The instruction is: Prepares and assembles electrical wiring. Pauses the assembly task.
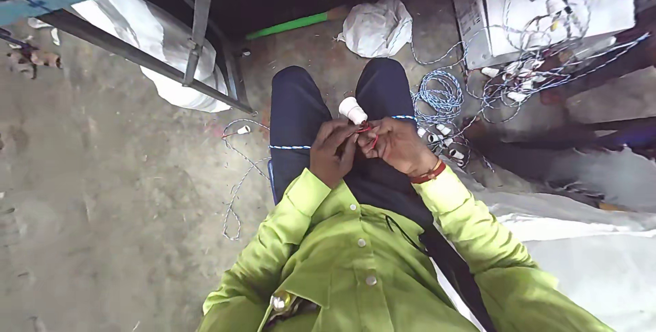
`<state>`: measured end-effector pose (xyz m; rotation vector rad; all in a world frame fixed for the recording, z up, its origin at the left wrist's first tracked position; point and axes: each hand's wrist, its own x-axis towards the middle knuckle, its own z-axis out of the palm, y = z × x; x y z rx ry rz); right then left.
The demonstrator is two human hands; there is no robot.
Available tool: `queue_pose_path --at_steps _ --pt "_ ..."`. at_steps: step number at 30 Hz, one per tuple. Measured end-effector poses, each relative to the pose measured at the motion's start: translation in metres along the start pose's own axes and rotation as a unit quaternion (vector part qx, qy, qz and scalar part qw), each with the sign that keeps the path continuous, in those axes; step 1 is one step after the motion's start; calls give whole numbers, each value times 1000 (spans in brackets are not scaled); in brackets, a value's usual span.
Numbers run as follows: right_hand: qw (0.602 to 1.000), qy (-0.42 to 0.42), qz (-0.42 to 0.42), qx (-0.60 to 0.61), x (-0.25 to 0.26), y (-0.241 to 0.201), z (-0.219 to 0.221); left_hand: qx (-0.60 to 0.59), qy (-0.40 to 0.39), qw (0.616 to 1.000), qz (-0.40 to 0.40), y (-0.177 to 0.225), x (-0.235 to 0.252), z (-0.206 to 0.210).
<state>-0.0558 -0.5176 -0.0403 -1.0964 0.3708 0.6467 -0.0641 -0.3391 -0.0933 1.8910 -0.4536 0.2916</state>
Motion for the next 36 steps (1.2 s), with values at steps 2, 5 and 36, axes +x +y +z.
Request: queue_pose_path --at_steps 2,5,36 --pt "998 -15 -24 -48 -1 0 -4 -105 -37 985 -135 2 1 -7" --pt "983 -39 -63 -167 -2 2 0 -188 -94 896 -391 7 14 -14" --pt "961 -7 -122 -248 -41 37 3 -226 -44 818 -528 -17 39 19"
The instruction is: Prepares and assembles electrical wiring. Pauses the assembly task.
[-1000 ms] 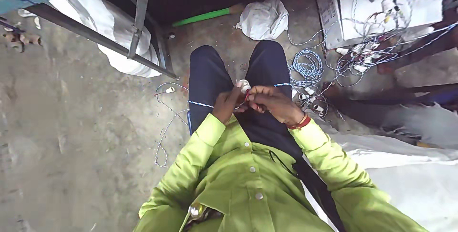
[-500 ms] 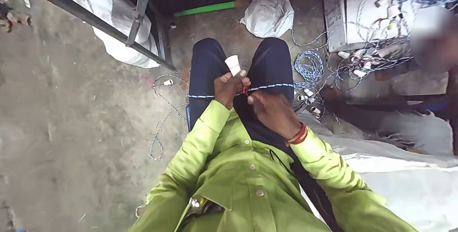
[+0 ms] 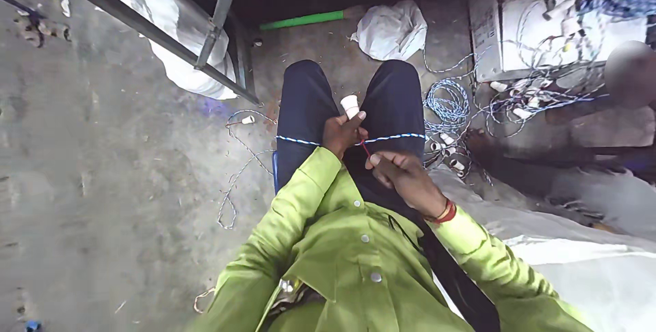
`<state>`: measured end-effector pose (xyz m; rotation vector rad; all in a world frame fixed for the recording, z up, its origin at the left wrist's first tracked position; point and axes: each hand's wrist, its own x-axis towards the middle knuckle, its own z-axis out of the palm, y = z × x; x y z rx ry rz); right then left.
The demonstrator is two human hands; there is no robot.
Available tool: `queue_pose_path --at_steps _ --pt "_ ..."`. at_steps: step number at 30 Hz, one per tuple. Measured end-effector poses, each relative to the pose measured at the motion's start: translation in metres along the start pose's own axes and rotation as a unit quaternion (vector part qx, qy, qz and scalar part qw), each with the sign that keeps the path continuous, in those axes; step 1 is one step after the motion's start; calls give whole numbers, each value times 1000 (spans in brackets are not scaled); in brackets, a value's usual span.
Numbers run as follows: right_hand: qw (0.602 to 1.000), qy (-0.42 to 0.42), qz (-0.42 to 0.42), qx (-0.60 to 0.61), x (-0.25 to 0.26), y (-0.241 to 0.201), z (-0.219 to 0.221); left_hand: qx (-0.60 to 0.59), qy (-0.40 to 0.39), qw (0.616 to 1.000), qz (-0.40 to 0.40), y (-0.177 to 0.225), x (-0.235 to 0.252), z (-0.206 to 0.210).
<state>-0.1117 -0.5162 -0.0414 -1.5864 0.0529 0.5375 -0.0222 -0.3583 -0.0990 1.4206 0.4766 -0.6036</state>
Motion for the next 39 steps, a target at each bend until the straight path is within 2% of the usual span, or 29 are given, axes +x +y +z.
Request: queue_pose_path --at_steps 2,4,6,8,10,13,16,18,20,25,28,30,32,34,37,39 --pt "1000 16 -10 18 3 -3 -1 53 -17 998 20 7 -4 -5" --pt "999 24 -15 22 3 -8 -5 157 -12 984 84 11 -14 -11" --pt "998 31 -29 36 7 -12 -9 313 -5 936 163 17 -29 -16" --pt "997 33 -39 53 10 -13 -10 398 -9 880 258 15 -44 -18" --pt "997 28 -33 66 11 -11 -10 378 -42 859 343 8 -51 -22" --pt "996 24 -18 89 12 -9 -12 305 -102 854 410 -2 -49 -27" --pt "993 27 9 112 12 -9 -11 335 -68 809 478 -18 -37 -23" --pt "991 42 22 124 9 -7 -5 380 -36 782 493 -32 -32 -16" --pt "989 59 29 131 6 -5 2 391 -25 771 502 -43 -26 -11" --pt "994 75 17 79 0 -2 9 402 -52 775 484 -45 -24 -3" --pt "995 58 -33 -72 -2 -2 2 403 -73 785 465 -42 -24 -4" --pt "970 45 -70 -226 1 -9 -10 381 -85 806 445 -37 -25 -8" --pt "950 52 -95 -292 0 -19 -21 380 -89 827 405 -29 -28 -10" --pt "949 73 -112 -286 0 -29 -31 416 -89 823 376 -18 -31 -13" --pt "958 100 -111 -246 4 -34 -43 463 -65 788 400 -3 -39 -26" --pt "972 99 -100 -186 6 -34 -46 478 -44 779 405 5 -44 -39"
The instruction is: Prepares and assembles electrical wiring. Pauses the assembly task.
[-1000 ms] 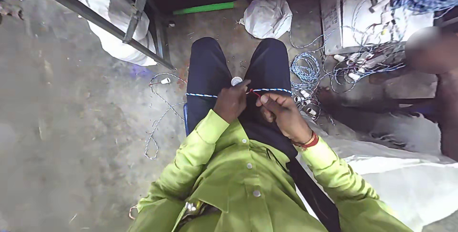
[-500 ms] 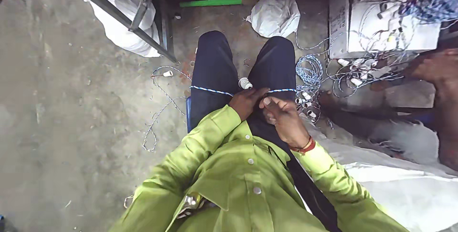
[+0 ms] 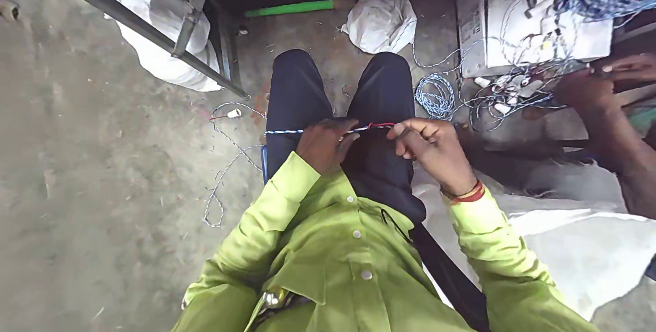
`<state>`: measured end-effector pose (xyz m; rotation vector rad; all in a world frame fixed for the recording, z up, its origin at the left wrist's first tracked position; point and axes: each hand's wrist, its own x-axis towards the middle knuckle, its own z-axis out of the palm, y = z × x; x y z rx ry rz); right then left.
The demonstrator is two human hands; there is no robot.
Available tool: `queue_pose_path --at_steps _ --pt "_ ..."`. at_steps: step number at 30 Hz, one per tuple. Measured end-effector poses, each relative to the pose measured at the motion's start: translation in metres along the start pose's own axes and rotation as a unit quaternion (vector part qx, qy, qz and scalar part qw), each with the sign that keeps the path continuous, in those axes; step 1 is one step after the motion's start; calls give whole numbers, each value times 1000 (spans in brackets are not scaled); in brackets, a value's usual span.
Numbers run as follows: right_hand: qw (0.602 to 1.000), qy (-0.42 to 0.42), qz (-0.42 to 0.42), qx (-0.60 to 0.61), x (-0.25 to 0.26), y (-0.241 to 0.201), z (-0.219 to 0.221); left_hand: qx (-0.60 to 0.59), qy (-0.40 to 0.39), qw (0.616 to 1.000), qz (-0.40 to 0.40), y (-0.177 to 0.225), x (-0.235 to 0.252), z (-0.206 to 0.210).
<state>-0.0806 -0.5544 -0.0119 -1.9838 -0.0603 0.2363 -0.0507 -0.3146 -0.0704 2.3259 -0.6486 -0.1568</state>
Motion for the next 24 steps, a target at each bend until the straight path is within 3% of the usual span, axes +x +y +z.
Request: queue_pose_path --at_steps 3,6,8,10,12,15,20,24 --pt "989 -35 6 142 3 5 2 -73 25 997 -18 -12 -4 -17" --pt "961 -65 0 270 9 18 3 -245 12 968 -49 -19 -5 -22" --pt "974 12 -17 227 17 35 7 -347 -2 935 -70 -18 -5 -24" --pt "993 58 -76 62 22 53 8 -416 -17 904 -95 -17 -5 -30" --pt "988 26 -123 -86 21 53 13 -452 -29 884 -115 -13 -7 -37" --pt "968 19 -172 -184 22 43 31 -477 -40 871 -111 -12 -6 -47" --pt "969 -1 -235 -76 36 31 41 -535 -76 835 -103 -12 -4 -58" --pt "977 -1 -203 63 37 30 40 -595 -110 788 -116 -20 -4 -61"
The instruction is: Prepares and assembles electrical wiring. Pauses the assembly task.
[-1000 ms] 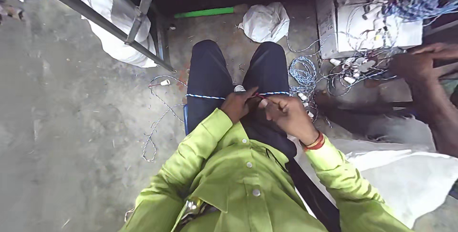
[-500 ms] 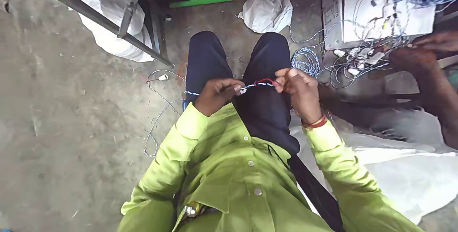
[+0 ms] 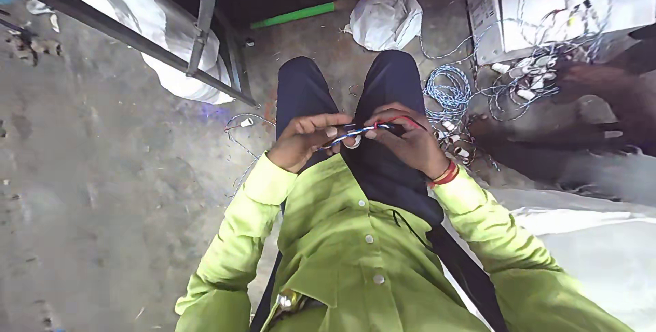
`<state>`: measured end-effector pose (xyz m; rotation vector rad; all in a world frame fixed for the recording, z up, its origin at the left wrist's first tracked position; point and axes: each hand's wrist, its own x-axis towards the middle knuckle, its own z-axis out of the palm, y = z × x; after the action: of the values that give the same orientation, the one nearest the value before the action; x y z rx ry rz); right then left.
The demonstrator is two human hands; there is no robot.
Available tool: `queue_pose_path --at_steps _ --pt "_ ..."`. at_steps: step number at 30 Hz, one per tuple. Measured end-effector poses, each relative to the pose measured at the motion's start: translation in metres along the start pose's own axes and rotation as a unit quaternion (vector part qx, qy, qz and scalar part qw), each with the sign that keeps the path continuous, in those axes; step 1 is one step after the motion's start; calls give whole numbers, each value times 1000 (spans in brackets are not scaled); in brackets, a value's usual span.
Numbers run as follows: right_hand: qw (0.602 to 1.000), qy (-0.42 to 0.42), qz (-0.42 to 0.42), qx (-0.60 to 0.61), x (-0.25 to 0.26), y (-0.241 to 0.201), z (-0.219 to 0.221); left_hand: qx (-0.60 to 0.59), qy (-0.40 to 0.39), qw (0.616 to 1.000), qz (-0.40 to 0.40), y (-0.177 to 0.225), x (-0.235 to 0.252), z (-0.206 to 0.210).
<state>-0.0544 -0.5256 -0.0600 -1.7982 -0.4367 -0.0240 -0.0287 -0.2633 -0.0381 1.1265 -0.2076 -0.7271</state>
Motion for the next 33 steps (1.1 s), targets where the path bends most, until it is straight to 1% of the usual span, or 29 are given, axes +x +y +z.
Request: queue_pose_path --at_steps 2,7,9,16,18,20,24,26,29,31,33 --pt "1000 -1 29 7 -3 -3 -1 12 -24 999 -18 2 -1 -3" --pt "995 18 84 52 -4 -8 -4 150 -72 984 -59 7 5 -13" --pt "992 17 106 69 -3 -11 -6 172 -84 980 -63 5 8 -20" --pt "993 -76 42 82 4 -11 -17 130 -74 986 -77 6 7 -19" --pt "991 -98 63 68 4 -16 -13 126 -62 986 -94 5 8 -14" --pt "991 -90 92 38 1 -18 -7 119 -47 985 -113 3 10 -10" --pt "995 -58 75 -17 -3 -12 -2 110 -21 985 -133 -1 10 -7" --pt "996 -51 63 -31 -5 -10 0 108 -9 986 -128 -3 9 -5" --pt "997 -34 52 -34 -6 -9 7 128 13 987 -92 -5 8 -1" --pt "995 -30 93 -24 -6 -11 11 144 22 987 -68 -6 8 3" --pt "984 -50 172 1 -3 -19 10 165 31 985 -39 -8 7 7"
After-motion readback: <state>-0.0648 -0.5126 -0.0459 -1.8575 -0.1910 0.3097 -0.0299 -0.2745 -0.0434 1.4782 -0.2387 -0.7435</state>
